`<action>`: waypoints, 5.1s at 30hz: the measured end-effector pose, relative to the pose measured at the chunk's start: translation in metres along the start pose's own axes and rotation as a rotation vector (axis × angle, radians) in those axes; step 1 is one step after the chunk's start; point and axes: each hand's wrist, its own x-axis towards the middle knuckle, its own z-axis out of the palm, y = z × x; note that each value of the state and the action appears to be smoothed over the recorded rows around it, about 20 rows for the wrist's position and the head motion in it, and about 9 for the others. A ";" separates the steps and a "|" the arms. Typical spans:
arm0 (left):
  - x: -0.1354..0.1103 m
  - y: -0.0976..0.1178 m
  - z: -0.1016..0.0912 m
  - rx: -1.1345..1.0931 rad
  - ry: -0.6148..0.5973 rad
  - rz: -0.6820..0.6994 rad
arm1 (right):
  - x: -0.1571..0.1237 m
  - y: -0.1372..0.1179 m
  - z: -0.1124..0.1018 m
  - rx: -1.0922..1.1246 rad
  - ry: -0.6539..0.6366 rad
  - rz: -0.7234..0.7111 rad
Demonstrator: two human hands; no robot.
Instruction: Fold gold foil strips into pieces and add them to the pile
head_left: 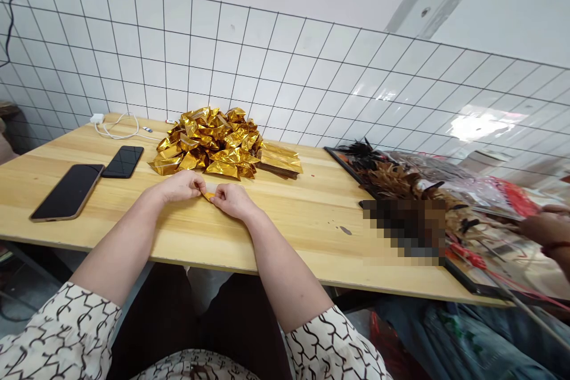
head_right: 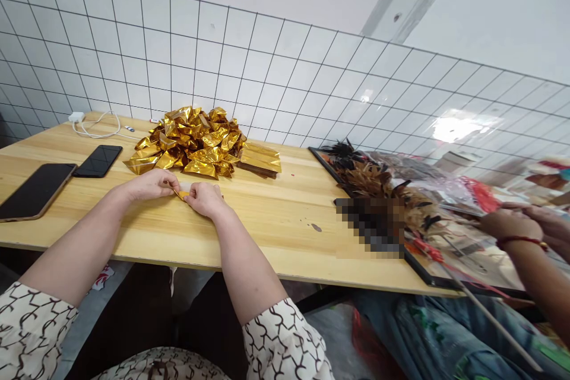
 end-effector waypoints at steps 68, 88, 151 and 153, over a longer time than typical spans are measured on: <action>0.013 -0.004 0.012 0.138 0.216 -0.270 | -0.002 -0.008 0.000 0.108 -0.050 0.021; 0.010 0.018 0.013 0.275 0.233 -0.402 | 0.000 -0.013 0.002 0.047 -0.029 0.091; 0.009 0.009 0.026 0.165 0.044 0.101 | -0.026 0.086 -0.030 0.239 -0.006 -0.128; 0.008 0.010 0.025 0.154 0.040 0.092 | -0.026 0.086 -0.030 0.240 -0.008 -0.129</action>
